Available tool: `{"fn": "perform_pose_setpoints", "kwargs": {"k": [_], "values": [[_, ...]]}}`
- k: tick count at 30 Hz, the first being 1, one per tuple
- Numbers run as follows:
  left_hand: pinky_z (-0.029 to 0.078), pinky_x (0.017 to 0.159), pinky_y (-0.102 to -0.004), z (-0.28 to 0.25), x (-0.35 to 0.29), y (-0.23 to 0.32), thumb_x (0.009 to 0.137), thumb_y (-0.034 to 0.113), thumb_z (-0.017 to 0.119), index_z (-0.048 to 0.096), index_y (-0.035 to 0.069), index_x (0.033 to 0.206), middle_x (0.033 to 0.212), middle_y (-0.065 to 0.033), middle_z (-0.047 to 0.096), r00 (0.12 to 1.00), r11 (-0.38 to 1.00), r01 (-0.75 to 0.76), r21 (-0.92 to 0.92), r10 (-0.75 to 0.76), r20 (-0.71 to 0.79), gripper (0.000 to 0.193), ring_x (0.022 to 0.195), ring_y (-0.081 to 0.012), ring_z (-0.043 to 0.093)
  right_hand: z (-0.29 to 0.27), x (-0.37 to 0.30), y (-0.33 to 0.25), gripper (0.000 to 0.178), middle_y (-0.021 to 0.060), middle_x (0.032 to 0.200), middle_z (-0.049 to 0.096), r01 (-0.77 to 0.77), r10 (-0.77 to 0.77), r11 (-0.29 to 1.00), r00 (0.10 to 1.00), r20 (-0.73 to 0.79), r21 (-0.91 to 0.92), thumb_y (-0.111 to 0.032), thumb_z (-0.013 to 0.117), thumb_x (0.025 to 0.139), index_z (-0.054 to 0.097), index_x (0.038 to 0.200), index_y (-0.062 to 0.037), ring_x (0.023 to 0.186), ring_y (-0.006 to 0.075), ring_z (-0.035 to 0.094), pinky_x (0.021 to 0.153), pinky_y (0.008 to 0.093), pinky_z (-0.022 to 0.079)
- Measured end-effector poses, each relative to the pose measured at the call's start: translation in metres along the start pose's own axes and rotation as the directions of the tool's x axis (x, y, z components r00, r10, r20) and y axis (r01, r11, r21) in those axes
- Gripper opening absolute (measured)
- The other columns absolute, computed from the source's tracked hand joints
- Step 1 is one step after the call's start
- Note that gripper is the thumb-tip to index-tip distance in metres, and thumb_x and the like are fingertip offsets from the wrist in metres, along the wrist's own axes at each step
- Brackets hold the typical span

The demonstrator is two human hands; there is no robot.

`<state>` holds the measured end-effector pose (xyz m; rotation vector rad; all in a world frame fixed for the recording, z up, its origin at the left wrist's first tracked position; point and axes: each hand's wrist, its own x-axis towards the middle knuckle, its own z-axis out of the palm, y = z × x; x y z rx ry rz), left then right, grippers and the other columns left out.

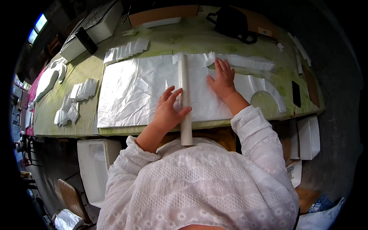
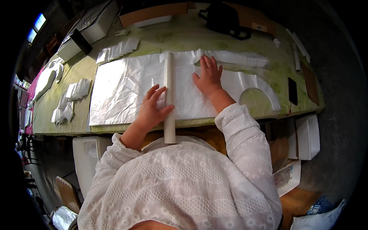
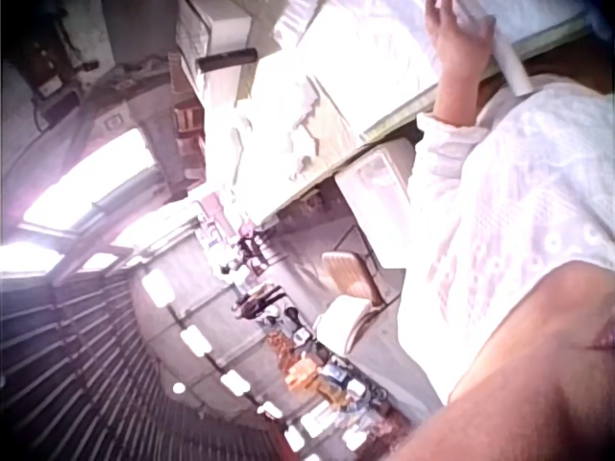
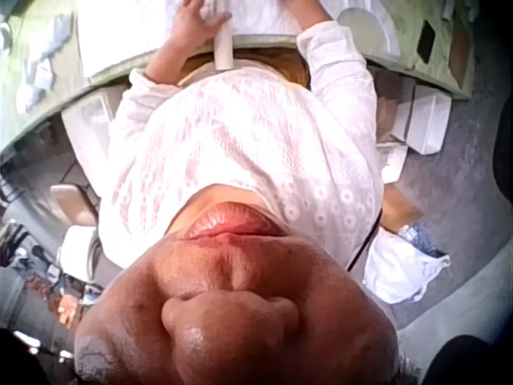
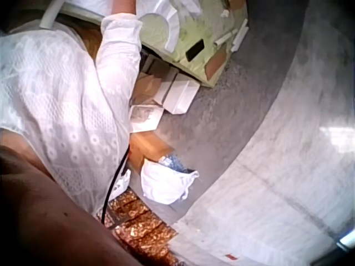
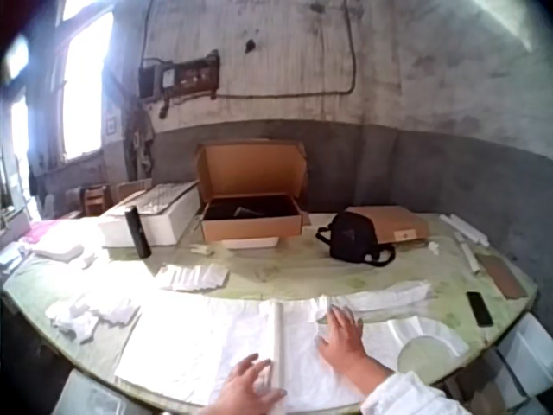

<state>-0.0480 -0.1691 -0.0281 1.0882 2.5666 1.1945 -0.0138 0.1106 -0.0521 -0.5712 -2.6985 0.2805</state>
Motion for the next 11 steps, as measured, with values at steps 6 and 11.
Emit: {"fn": "perform_pose_setpoints", "kwargs": {"k": [6, 11], "values": [[0.039, 0.114, -0.0467, -0.012, 0.013, 0.000, 0.085, 0.013, 0.080, 0.055, 0.014, 0.144, 0.150, -0.0159, 0.049, 0.873, 0.920, -0.387, -0.055, 0.347, -0.344, 0.064, 0.141, -0.0363, 0.043, -0.024, -0.067, -0.088, 0.059, 0.0039, 0.147, 0.051, 0.500, -0.510, 0.817, 0.859, -0.042, 0.287, -0.022, 0.069, 0.085, 0.056, 0.141, -0.0108, 0.145, 0.0325, 0.037, 0.117, 0.0670, 0.024], [0.026, 0.120, -0.0572, -0.019, 0.042, 0.024, 0.087, 0.030, 0.077, 0.062, 0.015, 0.136, 0.151, -0.0141, 0.051, 0.889, 0.893, -0.449, -0.018, 0.449, 0.084, 0.054, 0.147, -0.0409, 0.035, -0.036, -0.088, -0.111, 0.071, 0.0135, 0.161, 0.036, 0.527, -0.658, 0.695, 0.741, 0.137, 0.489, -0.016, 0.067, 0.085, 0.044, 0.152, -0.0177, 0.153, 0.0412, 0.023, 0.122, 0.0654, 0.018]]}}
